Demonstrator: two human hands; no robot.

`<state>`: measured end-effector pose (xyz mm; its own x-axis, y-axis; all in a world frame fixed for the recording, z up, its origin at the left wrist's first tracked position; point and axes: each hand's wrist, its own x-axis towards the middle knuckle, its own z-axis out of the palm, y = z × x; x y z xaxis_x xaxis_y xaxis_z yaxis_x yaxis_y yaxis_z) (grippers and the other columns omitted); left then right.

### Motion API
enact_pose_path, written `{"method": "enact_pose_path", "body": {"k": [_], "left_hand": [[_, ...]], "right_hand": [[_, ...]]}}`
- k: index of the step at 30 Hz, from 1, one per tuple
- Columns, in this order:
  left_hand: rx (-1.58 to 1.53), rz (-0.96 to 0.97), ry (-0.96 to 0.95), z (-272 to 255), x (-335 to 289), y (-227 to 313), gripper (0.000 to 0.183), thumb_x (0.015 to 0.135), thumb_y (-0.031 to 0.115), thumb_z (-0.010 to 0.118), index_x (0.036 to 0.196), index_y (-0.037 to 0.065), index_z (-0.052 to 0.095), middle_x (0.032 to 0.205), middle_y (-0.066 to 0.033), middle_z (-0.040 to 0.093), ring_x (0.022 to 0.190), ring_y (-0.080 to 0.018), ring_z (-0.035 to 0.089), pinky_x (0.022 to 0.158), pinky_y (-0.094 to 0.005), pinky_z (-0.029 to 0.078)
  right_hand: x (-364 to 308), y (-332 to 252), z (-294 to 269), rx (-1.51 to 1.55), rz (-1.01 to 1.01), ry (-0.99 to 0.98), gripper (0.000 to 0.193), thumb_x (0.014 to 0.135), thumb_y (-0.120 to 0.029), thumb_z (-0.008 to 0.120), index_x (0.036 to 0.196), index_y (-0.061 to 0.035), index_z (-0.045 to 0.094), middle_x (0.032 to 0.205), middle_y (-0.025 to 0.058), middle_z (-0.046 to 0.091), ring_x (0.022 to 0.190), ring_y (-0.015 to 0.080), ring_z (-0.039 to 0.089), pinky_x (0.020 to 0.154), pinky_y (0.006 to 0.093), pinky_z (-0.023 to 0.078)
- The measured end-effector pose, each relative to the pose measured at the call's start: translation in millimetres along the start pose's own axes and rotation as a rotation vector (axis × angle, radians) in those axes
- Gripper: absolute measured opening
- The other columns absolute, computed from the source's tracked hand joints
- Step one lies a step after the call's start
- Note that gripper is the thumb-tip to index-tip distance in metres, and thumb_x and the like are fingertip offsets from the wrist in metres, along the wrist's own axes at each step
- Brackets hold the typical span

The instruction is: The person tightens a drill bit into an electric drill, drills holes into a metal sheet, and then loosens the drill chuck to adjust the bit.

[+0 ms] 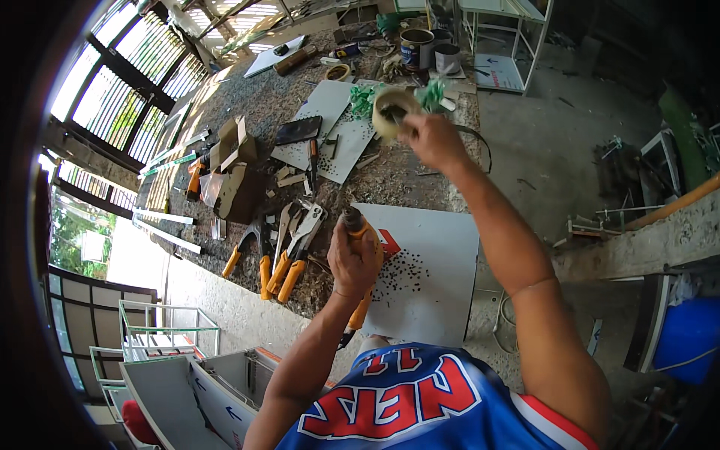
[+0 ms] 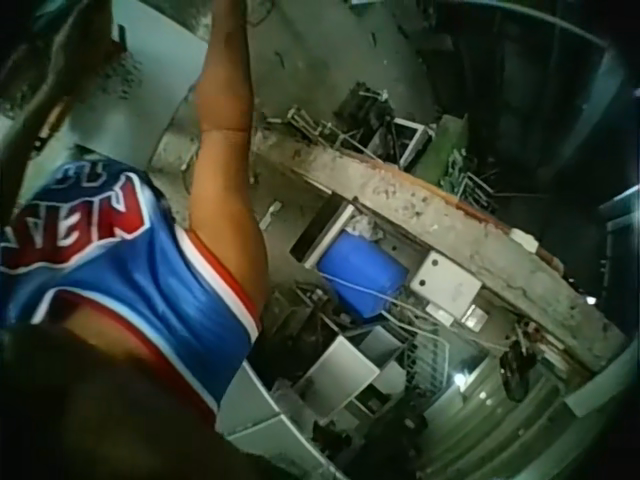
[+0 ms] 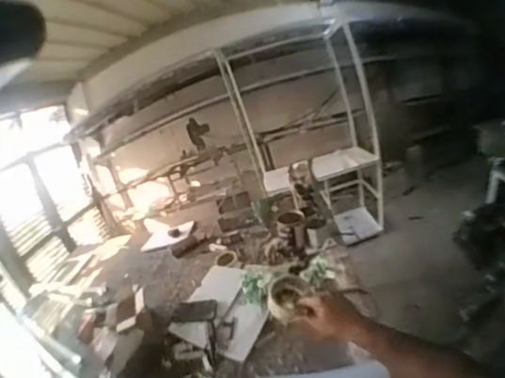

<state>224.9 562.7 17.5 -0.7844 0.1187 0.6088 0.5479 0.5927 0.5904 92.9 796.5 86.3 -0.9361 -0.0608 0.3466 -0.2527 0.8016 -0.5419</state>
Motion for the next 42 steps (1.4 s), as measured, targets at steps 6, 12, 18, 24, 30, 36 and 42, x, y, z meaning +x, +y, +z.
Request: {"method": "enact_pose_path", "body": {"k": [6,12,18,24,30,36,42], "left_hand": [[-0.033,-0.039,-0.028,-2.5,3.2,10.6,0.053,0.087,0.012,0.065,0.132,-0.006,0.044,0.106,-0.0243,0.061,0.091,-0.0406,0.061,0.081,-0.0454,0.049],[-0.069,-0.048,-0.025,-4.8,8.3,20.0,0.052,0.083,0.010,0.068,0.128,-0.005,0.046,0.106,-0.0222,0.061,0.094,-0.0400,0.060,0.085,-0.0445,0.047],[-0.075,-0.072,-0.028,-5.2,2.8,20.5,0.053,0.082,0.010,0.069,0.129,-0.004,0.047,0.113,-0.0217,0.060,0.098,-0.0391,0.060,0.088,-0.0433,0.047],[-0.084,-0.029,-0.007,-2.3,3.2,19.7,0.052,0.082,0.010,0.069,0.128,-0.003,0.049,0.113,-0.0216,0.061,0.098,-0.0398,0.060,0.089,-0.0436,0.047],[-0.088,-0.020,0.013,-6.0,7.3,22.4,0.047,0.084,0.008,0.066,0.126,-0.003,0.049,0.104,-0.0219,0.061,0.092,-0.0406,0.060,0.084,-0.0452,0.047],[-0.141,0.000,-0.026,-1.9,10.1,13.9,0.046,0.088,0.013,0.065,0.127,-0.004,0.048,0.104,-0.0209,0.061,0.092,-0.0389,0.059,0.085,-0.0450,0.045],[-0.403,-0.049,-0.402,-24.9,40.9,10.9,0.038,0.093,0.019,0.058,0.122,-0.005,0.053,0.102,-0.0185,0.060,0.090,-0.0331,0.057,0.084,-0.0426,0.044]], "right_hand": [[1.0,18.2,74.8,-0.095,0.004,-0.217,0.027,0.081,-0.020,0.071,0.106,-0.0106,0.070,0.095,0.0169,0.071,0.088,0.0326,0.069,0.078,0.0449,0.054],[95.5,-16.5,120.2,0.102,0.031,-0.294,0.037,0.082,-0.026,0.070,0.115,-0.0102,0.067,0.107,0.0204,0.069,0.099,0.0348,0.067,0.088,0.0430,0.053],[114.9,-32.9,197.5,-0.147,0.040,-0.412,0.043,0.086,-0.032,0.069,0.122,-0.0111,0.064,0.130,0.0164,0.055,0.121,0.0339,0.052,0.098,0.0448,0.047],[121.3,-17.7,189.0,-0.103,-0.097,-0.322,0.026,0.087,-0.026,0.070,0.097,-0.0026,0.064,0.107,0.0144,0.062,0.102,0.0304,0.061,0.088,0.0422,0.050],[51.1,-21.7,49.6,0.957,0.136,-0.001,0.020,0.088,-0.020,0.071,0.090,-0.0011,0.064,0.079,0.0058,0.066,0.068,0.0142,0.062,0.061,0.0269,0.047],[-94.4,-38.7,-15.7,1.201,0.526,0.003,0.013,0.091,-0.020,0.066,0.094,-0.0068,0.063,0.071,0.0025,0.063,0.059,0.0109,0.058,0.054,0.0254,0.043],[-160.5,-91.7,-22.8,1.315,0.664,0.070,0.011,0.094,-0.018,0.058,0.097,-0.0073,0.059,0.073,0.0038,0.065,0.058,0.0108,0.059,0.051,0.0229,0.042]]}}
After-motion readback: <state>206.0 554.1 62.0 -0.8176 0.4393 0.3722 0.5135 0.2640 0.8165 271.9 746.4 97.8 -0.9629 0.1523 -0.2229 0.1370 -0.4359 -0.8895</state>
